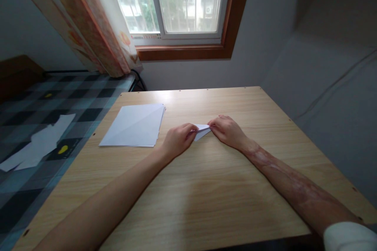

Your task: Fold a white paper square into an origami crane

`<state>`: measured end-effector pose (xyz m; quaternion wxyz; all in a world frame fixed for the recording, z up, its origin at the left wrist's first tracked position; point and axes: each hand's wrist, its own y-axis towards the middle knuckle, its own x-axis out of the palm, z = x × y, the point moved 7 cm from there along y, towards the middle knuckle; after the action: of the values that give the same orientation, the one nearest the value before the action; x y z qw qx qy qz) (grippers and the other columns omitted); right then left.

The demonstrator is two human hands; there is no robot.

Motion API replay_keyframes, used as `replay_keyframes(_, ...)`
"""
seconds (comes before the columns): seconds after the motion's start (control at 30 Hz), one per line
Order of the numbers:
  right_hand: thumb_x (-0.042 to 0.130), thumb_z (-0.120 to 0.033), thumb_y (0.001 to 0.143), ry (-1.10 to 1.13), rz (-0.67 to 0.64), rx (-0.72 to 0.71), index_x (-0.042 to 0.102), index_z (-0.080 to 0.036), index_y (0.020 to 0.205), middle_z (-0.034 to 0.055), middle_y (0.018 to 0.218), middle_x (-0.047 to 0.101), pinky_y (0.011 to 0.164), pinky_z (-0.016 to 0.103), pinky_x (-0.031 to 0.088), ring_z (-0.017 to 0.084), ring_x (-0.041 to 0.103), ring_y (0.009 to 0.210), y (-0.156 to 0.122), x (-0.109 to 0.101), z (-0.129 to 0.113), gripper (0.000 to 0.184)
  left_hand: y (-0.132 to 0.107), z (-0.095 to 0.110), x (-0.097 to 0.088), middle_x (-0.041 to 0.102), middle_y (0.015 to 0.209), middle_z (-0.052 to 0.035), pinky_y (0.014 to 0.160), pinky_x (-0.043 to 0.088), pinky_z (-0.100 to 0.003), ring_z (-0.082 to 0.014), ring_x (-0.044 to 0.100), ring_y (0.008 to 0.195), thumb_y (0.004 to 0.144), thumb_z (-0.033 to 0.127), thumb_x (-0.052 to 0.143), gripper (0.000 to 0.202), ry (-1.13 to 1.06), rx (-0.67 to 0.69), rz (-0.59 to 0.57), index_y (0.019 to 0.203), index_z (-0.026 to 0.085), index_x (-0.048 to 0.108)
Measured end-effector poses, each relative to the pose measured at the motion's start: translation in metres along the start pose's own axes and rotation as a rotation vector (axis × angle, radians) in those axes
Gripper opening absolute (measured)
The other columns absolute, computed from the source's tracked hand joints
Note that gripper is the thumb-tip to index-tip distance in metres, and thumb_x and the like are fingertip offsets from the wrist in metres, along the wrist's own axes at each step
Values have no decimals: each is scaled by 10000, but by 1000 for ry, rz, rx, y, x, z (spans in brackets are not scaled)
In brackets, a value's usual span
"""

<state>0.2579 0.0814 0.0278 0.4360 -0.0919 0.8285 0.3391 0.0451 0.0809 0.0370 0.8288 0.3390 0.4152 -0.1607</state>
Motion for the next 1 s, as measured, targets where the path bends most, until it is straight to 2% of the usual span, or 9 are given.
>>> replay_keyframes(0.17, 598, -222, 1057, -36, 42, 52, 759, -258, 1100, 83, 1063, 815, 1128, 515, 496, 306, 715, 1051, -2, 0, 7, 171, 5, 5, 1, 846, 1087, -51, 888, 590, -379, -247, 791, 981, 1048, 267, 630, 153, 93, 66, -30, 1081, 246, 779)
replay_keyframes(0.33, 628, -170, 998, -87, 42, 84, 741, -244, 1052, 95, 1023, 794, 985, 470, 539, 310, 691, 1020, -1, -3, 8, 145, 5, 7, 2, 848, 1162, -49, 965, 587, -408, -254, 794, 1046, 1047, 238, 634, 175, 99, 123, -39, 1093, 247, 803)
replay_keyframes(0.43, 635, -151, 989, -101, 21, 24, 727, -249, 1035, 91, 1102, 804, 998, 469, 533, 307, 681, 1071, 1, -4, 0, 142, 5, 7, 2, 851, 1172, -37, 969, 588, -406, -249, 794, 1037, 1041, 231, 650, 176, 96, 149, -29, 1085, 249, 819)
replay_keyframes(0.53, 664, -180, 1003, -97, 14, -99, 729, -261, 1055, 80, 1221, 798, 1075, 494, 518, 302, 675, 1140, 2, -6, -14, 116, 5, 9, 2, 854, 1163, -30, 975, 589, -407, -242, 797, 1025, 1030, 224, 667, 171, 93, 158, -16, 1072, 255, 830)
replay_keyframes(0.6, 672, -196, 1018, -89, 21, -188, 738, -266, 1066, 76, 1217, 797, 1074, 498, 526, 292, 684, 1116, 2, -6, -23, 108, 5, 9, 2, 856, 1145, -28, 975, 589, -409, -240, 799, 1018, 1018, 223, 684, 159, 93, 157, -8, 1055, 261, 834)
replay_keyframes(0.7, 664, -195, 1046, -76, 38, -277, 741, -259, 1061, 72, 1137, 800, 980, 463, 560, 272, 694, 1029, 1, -6, -30, 101, 5, 10, 2, 855, 1135, -30, 964, 590, -408, -235, 801, 1002, 1005, 247, 719, 121, 84, 164, -4, 1036, 271, 834)
replay_keyframes(0.8, 661, -199, 1069, -77, 24, -296, 737, -257, 1066, 66, 1109, 799, 939, 444, 564, 261, 695, 1000, 0, -3, -29, 96, 5, 10, 3, 853, 1143, -31, 946, 595, -406, -232, 802, 994, 1009, 280, 732, 104, 70, 174, -7, 1034, 278, 833)
replay_keyframes(1.0, 648, -188, 1077, -58, 14, -301, 724, -268, 1080, 68, 1182, 796, 978, 452, 562, 261, 704, 1072, 0, -4, -28, 111, 6, 14, 1, 857, 1128, -27, 939, 600, -401, -227, 810, 981, 1035, 327, 719, 126, 59, 189, -4, 1018, 272, 831)
